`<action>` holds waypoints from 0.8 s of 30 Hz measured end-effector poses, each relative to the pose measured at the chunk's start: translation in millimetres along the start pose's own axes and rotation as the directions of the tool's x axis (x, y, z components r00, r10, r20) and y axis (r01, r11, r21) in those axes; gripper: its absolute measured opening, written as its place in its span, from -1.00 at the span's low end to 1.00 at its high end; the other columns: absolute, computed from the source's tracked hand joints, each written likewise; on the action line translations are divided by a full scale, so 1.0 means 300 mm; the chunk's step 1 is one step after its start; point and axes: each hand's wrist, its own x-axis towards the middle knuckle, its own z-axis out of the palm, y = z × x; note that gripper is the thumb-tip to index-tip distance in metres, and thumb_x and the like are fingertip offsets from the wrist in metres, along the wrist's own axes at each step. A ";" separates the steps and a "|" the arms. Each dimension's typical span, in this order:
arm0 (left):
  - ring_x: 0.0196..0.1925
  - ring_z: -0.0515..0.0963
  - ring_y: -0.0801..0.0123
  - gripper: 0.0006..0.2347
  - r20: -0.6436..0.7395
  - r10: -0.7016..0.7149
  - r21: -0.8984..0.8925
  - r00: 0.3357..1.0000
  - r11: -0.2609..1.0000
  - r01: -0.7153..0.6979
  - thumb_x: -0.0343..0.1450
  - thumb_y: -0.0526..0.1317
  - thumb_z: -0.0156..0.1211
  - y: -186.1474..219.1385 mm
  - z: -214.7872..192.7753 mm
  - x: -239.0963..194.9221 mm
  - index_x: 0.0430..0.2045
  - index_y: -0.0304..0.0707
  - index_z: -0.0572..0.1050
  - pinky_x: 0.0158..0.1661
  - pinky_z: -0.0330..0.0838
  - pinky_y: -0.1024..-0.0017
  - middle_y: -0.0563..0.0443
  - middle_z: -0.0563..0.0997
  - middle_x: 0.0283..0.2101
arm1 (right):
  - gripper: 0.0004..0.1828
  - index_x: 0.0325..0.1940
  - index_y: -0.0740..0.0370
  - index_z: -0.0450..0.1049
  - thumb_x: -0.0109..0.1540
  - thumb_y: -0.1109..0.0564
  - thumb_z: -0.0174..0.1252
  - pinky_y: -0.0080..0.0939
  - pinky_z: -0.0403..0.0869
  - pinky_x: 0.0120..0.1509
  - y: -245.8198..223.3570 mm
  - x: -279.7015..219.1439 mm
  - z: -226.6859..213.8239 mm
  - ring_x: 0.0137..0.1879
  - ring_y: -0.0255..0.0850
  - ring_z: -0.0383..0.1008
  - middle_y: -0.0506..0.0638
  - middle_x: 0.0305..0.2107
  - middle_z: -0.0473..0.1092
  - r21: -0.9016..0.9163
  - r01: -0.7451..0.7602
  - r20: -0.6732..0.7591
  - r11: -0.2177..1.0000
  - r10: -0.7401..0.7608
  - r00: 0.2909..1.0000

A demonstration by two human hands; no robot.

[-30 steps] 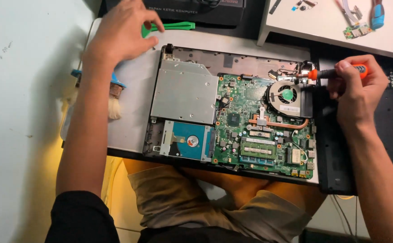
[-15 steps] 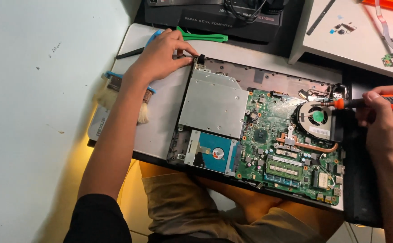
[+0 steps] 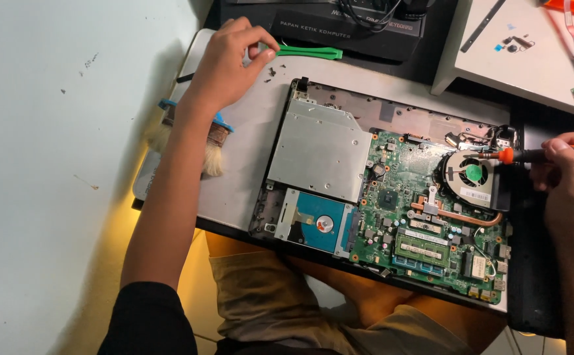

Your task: The person uses a screwdriver to remove screws from the cooling fan and heatsink assembly on the underside of a disassembled laptop. They carefully unscrew multiple fasteners around the fan and copper heat pipes while the laptop rests on their lap.

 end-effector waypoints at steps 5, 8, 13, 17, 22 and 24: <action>-0.05 0.42 0.21 -0.89 0.005 0.036 0.051 0.999 0.998 -0.036 0.66 -0.31 0.50 0.001 -0.021 -0.011 0.02 -0.03 0.81 0.03 0.42 0.27 0.10 0.41 -0.20 | -0.87 0.30 0.12 0.35 0.83 0.04 0.07 -0.36 0.29 -0.22 0.015 0.005 -0.005 -0.22 -0.28 0.37 0.04 -0.17 0.35 -0.010 0.021 0.012 1.000 -0.020 1.000; 0.02 0.43 0.15 -0.84 0.195 0.006 0.194 0.981 0.980 -0.044 0.60 0.00 0.59 0.004 0.019 -0.012 0.03 0.19 0.85 0.21 0.30 0.13 0.10 0.45 -0.11 | -0.86 0.29 0.11 0.35 0.84 0.03 0.08 -0.38 0.28 -0.22 0.015 0.004 -0.005 -0.22 -0.29 0.38 0.03 -0.21 0.33 -0.021 0.015 0.008 1.000 -0.015 1.000; 0.02 0.41 0.13 -0.80 0.235 0.009 0.126 0.972 0.991 -0.040 0.59 -0.14 0.58 0.009 0.050 -0.010 0.10 0.04 0.86 0.25 0.34 0.10 0.05 0.44 -0.12 | -0.85 0.29 0.08 0.34 0.85 0.01 0.07 -0.38 0.27 -0.21 0.002 -0.004 -0.003 -0.25 -0.30 0.33 0.02 -0.26 0.34 -0.016 0.014 0.015 1.000 -0.014 1.000; 0.00 0.41 0.14 -0.88 0.217 -0.054 0.116 0.975 0.993 0.030 0.66 -0.18 0.46 0.016 0.071 -0.013 0.03 0.08 0.84 0.28 0.31 0.13 0.06 0.42 -0.14 | -0.88 0.28 0.11 0.32 0.83 0.06 0.02 -0.37 0.22 -0.25 0.020 0.011 -0.003 -0.24 -0.31 0.31 0.02 -0.19 0.32 -0.004 0.039 0.030 0.999 -0.039 0.999; 0.00 0.46 0.14 -0.98 0.123 0.034 0.249 0.992 0.966 -0.064 0.65 -0.18 0.50 0.015 0.106 -0.015 -0.11 0.12 0.76 0.10 0.41 0.13 0.08 0.47 -0.16 | -0.87 0.26 0.08 0.31 0.82 0.04 0.03 -0.39 0.20 -0.27 0.015 0.010 0.001 -0.27 -0.35 0.26 -0.03 -0.23 0.28 0.039 0.037 0.034 0.999 -0.038 0.999; -0.01 0.46 0.15 -0.97 0.100 0.027 0.265 0.995 0.963 -0.053 0.65 -0.17 0.49 0.022 0.107 -0.011 -0.15 0.08 0.73 0.09 0.43 0.14 0.09 0.49 -0.17 | -0.87 0.27 0.10 0.28 0.84 0.05 -0.01 -0.38 0.18 -0.28 0.008 0.004 -0.001 -0.28 -0.34 0.24 -0.02 -0.27 0.26 0.021 0.047 0.054 0.999 -0.048 0.997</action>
